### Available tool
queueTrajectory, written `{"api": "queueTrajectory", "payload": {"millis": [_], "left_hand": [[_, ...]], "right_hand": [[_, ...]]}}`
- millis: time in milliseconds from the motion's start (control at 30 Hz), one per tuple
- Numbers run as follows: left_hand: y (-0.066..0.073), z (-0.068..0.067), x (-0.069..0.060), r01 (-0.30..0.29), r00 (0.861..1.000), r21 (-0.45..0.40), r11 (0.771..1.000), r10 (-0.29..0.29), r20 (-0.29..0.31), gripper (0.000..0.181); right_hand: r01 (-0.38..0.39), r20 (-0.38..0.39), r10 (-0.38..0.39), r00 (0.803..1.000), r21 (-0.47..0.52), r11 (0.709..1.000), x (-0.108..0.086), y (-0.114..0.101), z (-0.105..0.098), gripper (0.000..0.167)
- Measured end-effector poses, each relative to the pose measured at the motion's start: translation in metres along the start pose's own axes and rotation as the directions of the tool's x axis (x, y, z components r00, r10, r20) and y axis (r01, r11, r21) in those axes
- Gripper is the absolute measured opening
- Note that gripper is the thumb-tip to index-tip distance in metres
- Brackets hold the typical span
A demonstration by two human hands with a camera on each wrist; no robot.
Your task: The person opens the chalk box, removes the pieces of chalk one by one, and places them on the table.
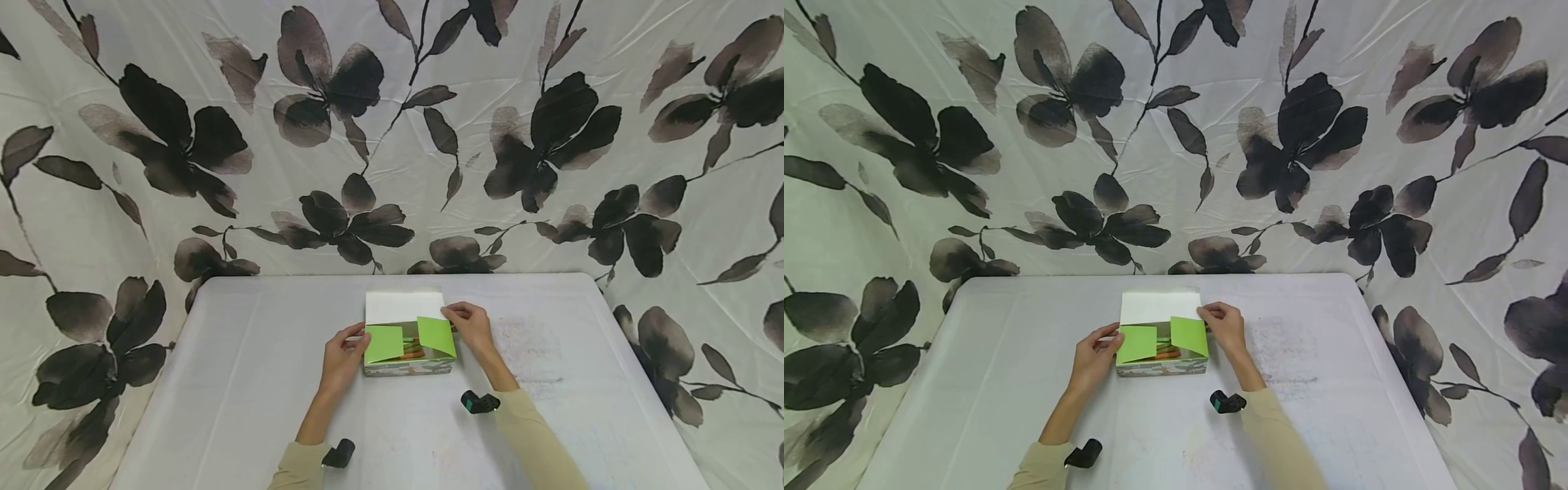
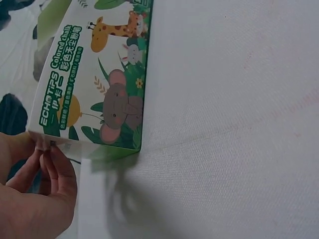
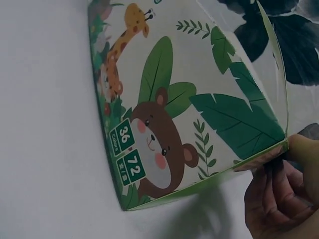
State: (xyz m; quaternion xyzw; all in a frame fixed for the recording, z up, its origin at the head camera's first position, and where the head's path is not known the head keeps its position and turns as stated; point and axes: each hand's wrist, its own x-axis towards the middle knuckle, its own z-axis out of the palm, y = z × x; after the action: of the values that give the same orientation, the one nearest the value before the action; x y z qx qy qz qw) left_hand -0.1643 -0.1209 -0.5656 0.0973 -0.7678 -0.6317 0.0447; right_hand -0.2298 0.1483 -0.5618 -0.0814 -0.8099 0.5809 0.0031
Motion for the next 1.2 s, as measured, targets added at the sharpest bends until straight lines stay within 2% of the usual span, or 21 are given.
{"api": "queueTrajectory", "payload": {"millis": [200, 367, 567, 700, 900, 1000, 1067, 1133, 1200], "left_hand": [[0.0, 0.001, -0.001, -0.004, 1.0, -0.011, 1.0, 0.004, -0.009, 0.033], [0.001, 0.001, -0.001, -0.008, 1.0, -0.015, 1.0, 0.008, -0.014, 0.033], [0.004, 0.002, -0.001, -0.006, 0.999, -0.003, 1.0, 0.006, -0.038, 0.03], [0.007, 0.001, -0.003, -0.017, 0.999, 0.015, 1.0, 0.018, -0.052, 0.03], [0.01, 0.0, -0.013, -0.076, 0.995, 0.007, 0.997, 0.077, -0.06, 0.033], [0.01, -0.001, -0.019, -0.106, 0.992, -0.002, 0.994, 0.106, -0.062, 0.036], [0.01, -0.001, -0.023, -0.141, 0.988, 0.016, 0.99, 0.141, -0.056, 0.039], [0.01, -0.001, -0.027, -0.186, 0.981, 0.04, 0.982, 0.188, -0.049, 0.041], [0.009, -0.001, -0.031, -0.245, 0.968, 0.072, 0.967, 0.248, -0.046, 0.043]], "right_hand": [[-0.096, -0.011, 0.096, 0.995, -0.01, 0.995, -0.002, -0.004, 0.0, 0.025], [-0.08, -0.032, 0.08, 0.996, 0.01, 0.997, -0.006, -0.005, 0.001, 0.027], [0.0, -0.063, 0.002, 0.998, 0.037, 0.999, -0.014, -0.005, 0.001, 0.027], [0.049, -0.08, -0.048, 0.996, 0.007, 0.999, -0.021, -0.004, -0.001, 0.027], [0.159, -0.062, -0.159, 0.985, 0.001, 0.987, -0.036, 0.002, -0.007, 0.03], [0.236, -0.044, -0.235, 0.971, 0.013, 0.972, -0.044, 0.005, -0.009, 0.034], [0.296, -0.042, -0.295, 0.955, 0.012, 0.955, -0.048, 0.008, -0.01, 0.036], [0.357, -0.041, -0.357, 0.933, 0.007, 0.934, -0.053, 0.011, -0.009, 0.036], [0.411, -0.035, -0.411, 0.911, -0.007, 0.911, -0.058, 0.014, -0.009, 0.034]]}}
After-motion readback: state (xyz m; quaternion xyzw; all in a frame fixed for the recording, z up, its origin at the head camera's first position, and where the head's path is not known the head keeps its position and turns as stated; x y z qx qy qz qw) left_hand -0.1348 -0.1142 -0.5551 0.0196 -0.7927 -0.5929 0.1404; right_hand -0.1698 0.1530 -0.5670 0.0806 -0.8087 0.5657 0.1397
